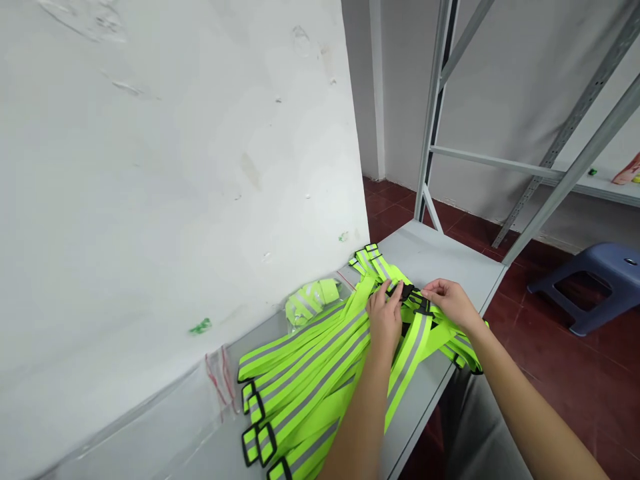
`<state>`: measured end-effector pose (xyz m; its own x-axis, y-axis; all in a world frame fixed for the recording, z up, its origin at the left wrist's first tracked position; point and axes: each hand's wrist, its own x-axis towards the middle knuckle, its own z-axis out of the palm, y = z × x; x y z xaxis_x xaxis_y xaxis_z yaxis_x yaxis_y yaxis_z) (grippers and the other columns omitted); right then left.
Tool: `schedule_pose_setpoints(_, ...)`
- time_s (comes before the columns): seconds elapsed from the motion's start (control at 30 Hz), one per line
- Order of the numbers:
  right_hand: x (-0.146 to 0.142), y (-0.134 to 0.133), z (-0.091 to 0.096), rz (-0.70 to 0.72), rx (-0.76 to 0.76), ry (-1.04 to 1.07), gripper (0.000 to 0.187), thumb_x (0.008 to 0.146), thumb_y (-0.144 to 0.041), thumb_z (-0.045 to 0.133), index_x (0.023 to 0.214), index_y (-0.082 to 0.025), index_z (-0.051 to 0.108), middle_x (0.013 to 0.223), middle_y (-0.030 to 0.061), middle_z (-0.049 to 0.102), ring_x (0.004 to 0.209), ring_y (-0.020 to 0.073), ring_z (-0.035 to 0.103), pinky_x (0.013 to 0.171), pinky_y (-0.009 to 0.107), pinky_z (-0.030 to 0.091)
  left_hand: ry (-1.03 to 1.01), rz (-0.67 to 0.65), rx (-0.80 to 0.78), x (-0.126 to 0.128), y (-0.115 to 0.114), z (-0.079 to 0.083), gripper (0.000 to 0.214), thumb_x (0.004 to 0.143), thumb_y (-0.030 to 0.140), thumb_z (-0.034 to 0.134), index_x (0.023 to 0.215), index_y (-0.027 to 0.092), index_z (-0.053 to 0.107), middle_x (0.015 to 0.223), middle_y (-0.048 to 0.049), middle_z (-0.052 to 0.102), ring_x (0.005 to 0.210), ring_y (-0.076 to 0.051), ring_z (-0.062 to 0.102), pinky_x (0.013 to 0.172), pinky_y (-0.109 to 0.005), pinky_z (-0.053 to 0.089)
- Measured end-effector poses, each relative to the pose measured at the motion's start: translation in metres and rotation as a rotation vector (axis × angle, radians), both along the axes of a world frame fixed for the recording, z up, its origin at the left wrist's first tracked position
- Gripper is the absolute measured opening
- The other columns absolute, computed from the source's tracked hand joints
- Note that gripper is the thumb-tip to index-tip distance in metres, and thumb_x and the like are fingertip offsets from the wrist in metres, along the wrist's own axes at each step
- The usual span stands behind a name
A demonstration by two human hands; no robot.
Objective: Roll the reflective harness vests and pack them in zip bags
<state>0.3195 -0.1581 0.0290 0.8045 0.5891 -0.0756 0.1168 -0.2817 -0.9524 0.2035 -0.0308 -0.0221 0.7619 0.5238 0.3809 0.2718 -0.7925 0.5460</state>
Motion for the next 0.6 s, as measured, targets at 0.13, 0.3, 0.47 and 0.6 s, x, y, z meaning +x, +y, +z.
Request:
schedule_pose_setpoints(0.13,0.003,0.002,0.004,-0.011,0.008,0.006,0.035,0.066,-0.049,0.073,0.074,-0.016,0.065,0.065,0.0041,0.066,0.06,0.016,0.056,0.058,0.029,0.043,0.047,0.021,0.085,0.002,-0.001,0.001,0.044,0.094,0.018,0.041,0.133,0.035,0.054,0.141,-0.006,0.047,0.117,-0.027,0.049,0.1,-0.046,0.041)
schedule_pose_setpoints(0.3,0.007,0.005,0.004,-0.005,0.041,0.033,0.036,0.066,-0.05,0.072,0.073,-0.016,0.065,0.072,0.0065,0.069,0.065,0.0178,0.059,0.062,0.03,0.046,-0.012,0.019,0.113,0.002,0.0,0.001,0.038,0.096,0.022,0.04,0.129,0.032,0.059,0.138,-0.0078,0.048,0.118,-0.026,0.049,0.099,-0.042,0.045)
schedule_pose_setpoints(0.47,0.01,0.005,-0.001,0.022,0.052,0.125,0.036,0.064,-0.05,0.073,0.071,-0.016,0.066,0.072,0.0073,0.07,0.066,0.0193,0.062,0.062,0.031,0.048,-0.008,-0.071,0.13,0.0,0.001,0.0,0.038,0.097,0.023,0.042,0.128,0.037,0.058,0.139,-0.0025,0.049,0.121,-0.023,0.048,0.101,-0.039,0.045)
schedule_pose_setpoints(0.6,0.01,0.009,-0.009,0.01,0.047,0.137,0.035,0.065,-0.05,0.072,0.071,-0.017,0.064,0.071,0.0064,0.07,0.065,0.019,0.062,0.063,0.031,0.049,0.031,-0.136,0.14,0.001,0.0,0.0,0.039,0.097,0.019,0.042,0.127,0.038,0.058,0.139,-0.0014,0.049,0.126,-0.022,0.046,0.106,-0.039,0.041)
